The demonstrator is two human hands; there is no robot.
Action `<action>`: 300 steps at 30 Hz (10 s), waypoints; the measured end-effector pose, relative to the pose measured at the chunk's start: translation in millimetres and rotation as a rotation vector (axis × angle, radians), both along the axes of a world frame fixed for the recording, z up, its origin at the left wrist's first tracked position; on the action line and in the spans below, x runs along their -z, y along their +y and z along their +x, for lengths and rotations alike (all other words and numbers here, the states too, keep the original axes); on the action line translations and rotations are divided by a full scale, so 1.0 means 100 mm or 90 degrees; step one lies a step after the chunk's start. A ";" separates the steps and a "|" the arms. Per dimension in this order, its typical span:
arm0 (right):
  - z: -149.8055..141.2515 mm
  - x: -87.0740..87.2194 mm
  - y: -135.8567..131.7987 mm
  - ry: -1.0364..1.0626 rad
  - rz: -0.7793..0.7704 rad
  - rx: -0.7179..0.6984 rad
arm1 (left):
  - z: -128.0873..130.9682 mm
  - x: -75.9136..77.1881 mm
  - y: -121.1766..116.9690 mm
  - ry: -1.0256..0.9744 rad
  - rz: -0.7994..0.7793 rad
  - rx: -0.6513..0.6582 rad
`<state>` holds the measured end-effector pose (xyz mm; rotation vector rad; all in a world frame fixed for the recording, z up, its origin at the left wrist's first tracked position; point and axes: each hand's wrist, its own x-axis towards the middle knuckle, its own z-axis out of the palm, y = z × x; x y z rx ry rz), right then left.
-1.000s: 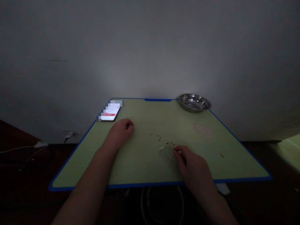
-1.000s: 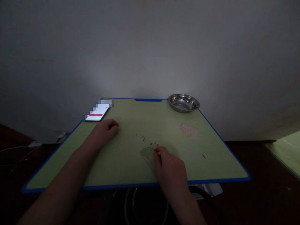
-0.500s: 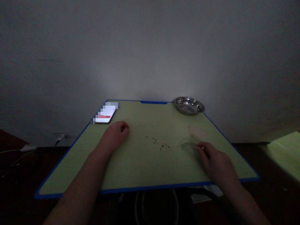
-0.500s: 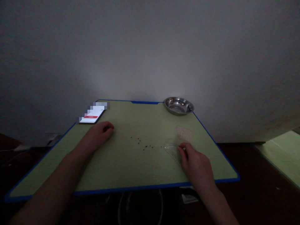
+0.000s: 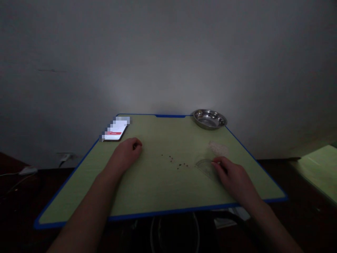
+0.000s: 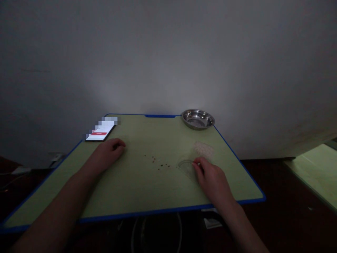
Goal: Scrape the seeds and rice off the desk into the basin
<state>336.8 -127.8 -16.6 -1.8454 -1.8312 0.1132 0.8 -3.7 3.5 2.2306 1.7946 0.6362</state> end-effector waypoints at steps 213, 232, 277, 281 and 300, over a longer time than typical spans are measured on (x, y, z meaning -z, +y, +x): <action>-0.61 0.16 -0.65 0.259 0.061 -0.039 | 0.07 -0.04 -0.08 -0.026 0.006 -0.049; -0.66 0.16 -0.09 -0.047 0.083 -0.135 | 0.08 -0.06 -0.10 0.005 -0.033 -0.044; 0.05 -0.03 0.27 -0.178 -0.004 0.023 | 0.10 -0.07 -0.08 0.014 -0.040 -0.021; 0.23 -0.08 0.30 -0.128 -0.007 0.025 | 0.10 -0.07 -0.07 0.034 -0.043 -0.016; 0.39 -0.13 0.45 -0.272 -0.042 0.003 | 0.09 -0.08 -0.07 0.047 -0.049 -0.017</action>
